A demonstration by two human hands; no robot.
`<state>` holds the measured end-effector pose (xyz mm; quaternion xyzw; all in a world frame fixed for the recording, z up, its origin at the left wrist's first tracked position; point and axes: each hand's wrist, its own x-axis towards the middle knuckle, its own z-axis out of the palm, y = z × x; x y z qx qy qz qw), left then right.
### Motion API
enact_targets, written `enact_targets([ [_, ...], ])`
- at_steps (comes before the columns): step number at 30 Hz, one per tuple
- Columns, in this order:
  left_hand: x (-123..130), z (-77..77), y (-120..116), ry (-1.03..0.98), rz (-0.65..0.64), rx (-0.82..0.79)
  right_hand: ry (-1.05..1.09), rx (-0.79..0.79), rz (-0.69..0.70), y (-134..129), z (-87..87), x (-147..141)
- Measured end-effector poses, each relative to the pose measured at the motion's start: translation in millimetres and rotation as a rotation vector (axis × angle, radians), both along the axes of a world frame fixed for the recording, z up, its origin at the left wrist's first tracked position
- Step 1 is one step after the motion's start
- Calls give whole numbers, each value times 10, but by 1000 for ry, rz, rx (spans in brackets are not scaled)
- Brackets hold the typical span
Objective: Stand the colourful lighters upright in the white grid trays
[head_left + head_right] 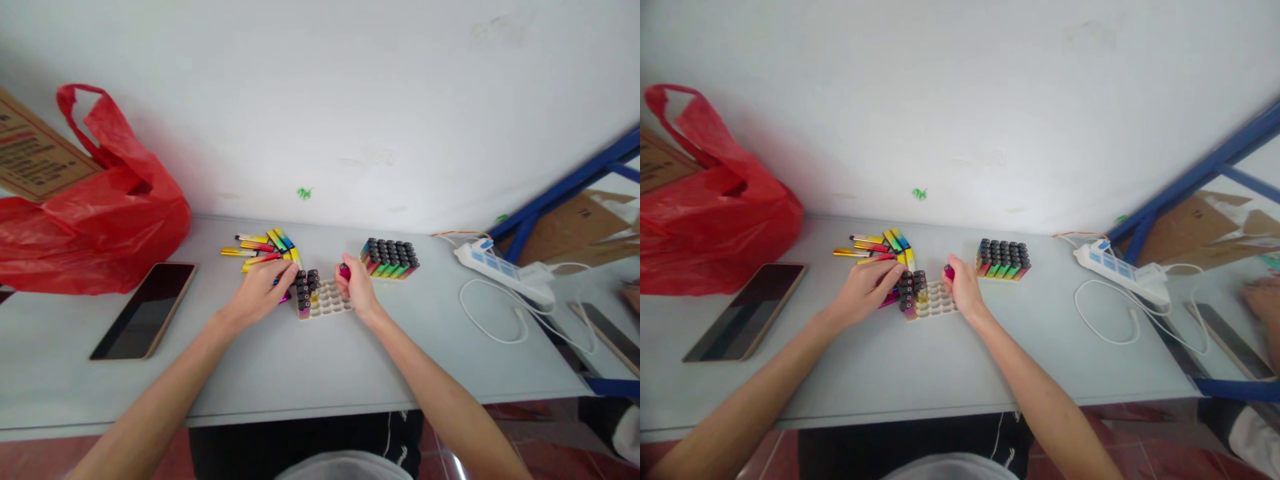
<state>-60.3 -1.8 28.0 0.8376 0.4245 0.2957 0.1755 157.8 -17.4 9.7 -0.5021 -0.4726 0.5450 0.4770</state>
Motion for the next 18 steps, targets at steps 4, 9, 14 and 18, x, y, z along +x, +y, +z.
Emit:
enact_targets([
  [4, -44, 43, 10, 15, 34, 0, -95, 37, 20, -41, 36, -30],
  [9, -47, 67, -17, 3, 53, -6, -142, 61, 22, -53, 48, -13],
  [14, -8, 68, -44, 14, 42, -28, -129, -3, 1, -50, 4, -28],
  [18, 16, 66, -56, 8, 34, -19, -148, 2, -22, -52, 7, -34],
])
